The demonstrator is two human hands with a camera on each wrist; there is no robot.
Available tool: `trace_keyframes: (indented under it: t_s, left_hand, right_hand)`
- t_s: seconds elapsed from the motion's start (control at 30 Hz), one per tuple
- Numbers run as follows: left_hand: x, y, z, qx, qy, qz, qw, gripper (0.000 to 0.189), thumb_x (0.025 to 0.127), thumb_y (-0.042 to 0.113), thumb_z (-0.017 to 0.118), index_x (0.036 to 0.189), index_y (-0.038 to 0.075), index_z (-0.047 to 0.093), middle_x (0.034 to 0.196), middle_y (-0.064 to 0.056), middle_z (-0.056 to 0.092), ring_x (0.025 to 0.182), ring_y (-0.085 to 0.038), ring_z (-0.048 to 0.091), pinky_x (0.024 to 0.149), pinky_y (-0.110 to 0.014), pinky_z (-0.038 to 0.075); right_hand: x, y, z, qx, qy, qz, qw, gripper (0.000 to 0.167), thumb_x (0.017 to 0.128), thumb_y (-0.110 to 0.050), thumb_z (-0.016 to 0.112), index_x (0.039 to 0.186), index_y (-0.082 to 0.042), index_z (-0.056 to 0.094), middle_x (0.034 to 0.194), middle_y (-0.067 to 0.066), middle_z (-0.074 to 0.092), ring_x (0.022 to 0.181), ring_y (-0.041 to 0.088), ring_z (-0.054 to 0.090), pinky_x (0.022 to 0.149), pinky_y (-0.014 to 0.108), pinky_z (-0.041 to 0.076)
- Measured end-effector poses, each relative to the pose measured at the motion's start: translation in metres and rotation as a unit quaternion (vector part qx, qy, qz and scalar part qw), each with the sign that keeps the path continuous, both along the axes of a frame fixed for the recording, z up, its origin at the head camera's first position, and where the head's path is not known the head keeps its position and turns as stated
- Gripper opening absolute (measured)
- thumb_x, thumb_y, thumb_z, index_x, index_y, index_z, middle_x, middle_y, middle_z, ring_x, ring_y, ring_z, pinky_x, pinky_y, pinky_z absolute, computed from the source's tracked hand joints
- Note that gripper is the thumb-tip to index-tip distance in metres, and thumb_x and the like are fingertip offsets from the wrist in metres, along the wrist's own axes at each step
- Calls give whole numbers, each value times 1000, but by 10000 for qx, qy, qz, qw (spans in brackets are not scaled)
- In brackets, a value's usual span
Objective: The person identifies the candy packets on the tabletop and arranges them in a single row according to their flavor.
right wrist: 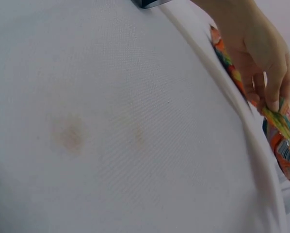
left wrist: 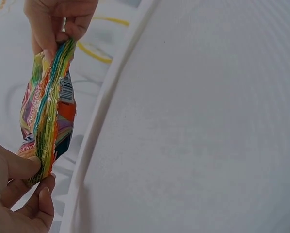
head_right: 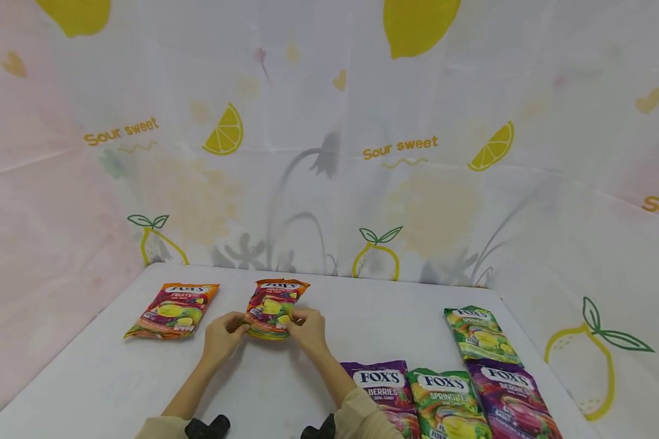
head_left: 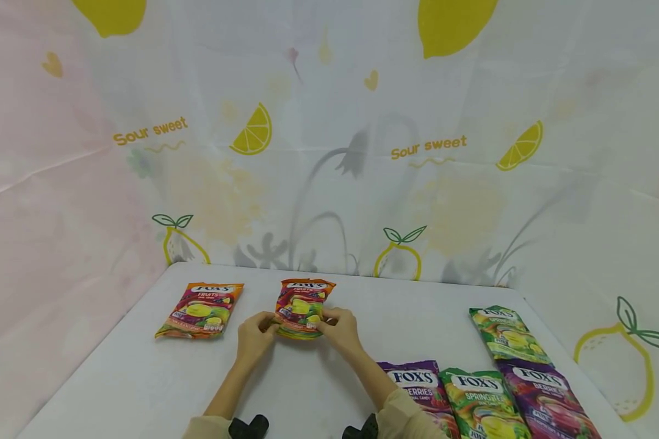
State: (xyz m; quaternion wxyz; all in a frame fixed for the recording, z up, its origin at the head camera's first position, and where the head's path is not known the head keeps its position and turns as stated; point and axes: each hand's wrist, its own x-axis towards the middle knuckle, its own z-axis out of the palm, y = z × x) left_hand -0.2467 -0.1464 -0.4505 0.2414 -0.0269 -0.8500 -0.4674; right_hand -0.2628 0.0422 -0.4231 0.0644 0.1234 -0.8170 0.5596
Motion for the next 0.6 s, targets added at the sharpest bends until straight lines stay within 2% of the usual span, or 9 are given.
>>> trace_keyframes:
  t_s: [0.2, 0.43, 0.6]
  left_hand:
    - [0, -8, -2, -83, -139, 126, 9998, 16, 76, -8, 66, 92, -9, 67, 78, -17, 67, 69, -21, 59, 62, -26, 47]
    - [1, -15, 0, 55, -273, 219, 9994, 15, 76, -9, 63, 90, -9, 68, 76, -15, 66, 67, -17, 56, 60, -25, 44]
    - [3, -20, 1, 134, -266, 292, 9991, 15, 77, -10, 62, 91, -11, 67, 78, -19, 67, 68, -21, 58, 59, -24, 45]
  right_hand:
    - [-1, -8, -2, -79, -95, -10, 9999, 30, 78, 3, 67, 107, 9, 66, 84, 12, 65, 72, 13, 52, 59, 20, 45]
    - [-2, -17, -6, -26, 96, 65, 9999, 28, 75, 5, 67, 102, 9, 68, 81, 12, 64, 70, 12, 52, 59, 19, 44]
    - [-1, -25, -7, -72, 84, 51, 9999, 28, 75, 6, 67, 103, 9, 68, 81, 12, 64, 69, 12, 52, 59, 19, 45]
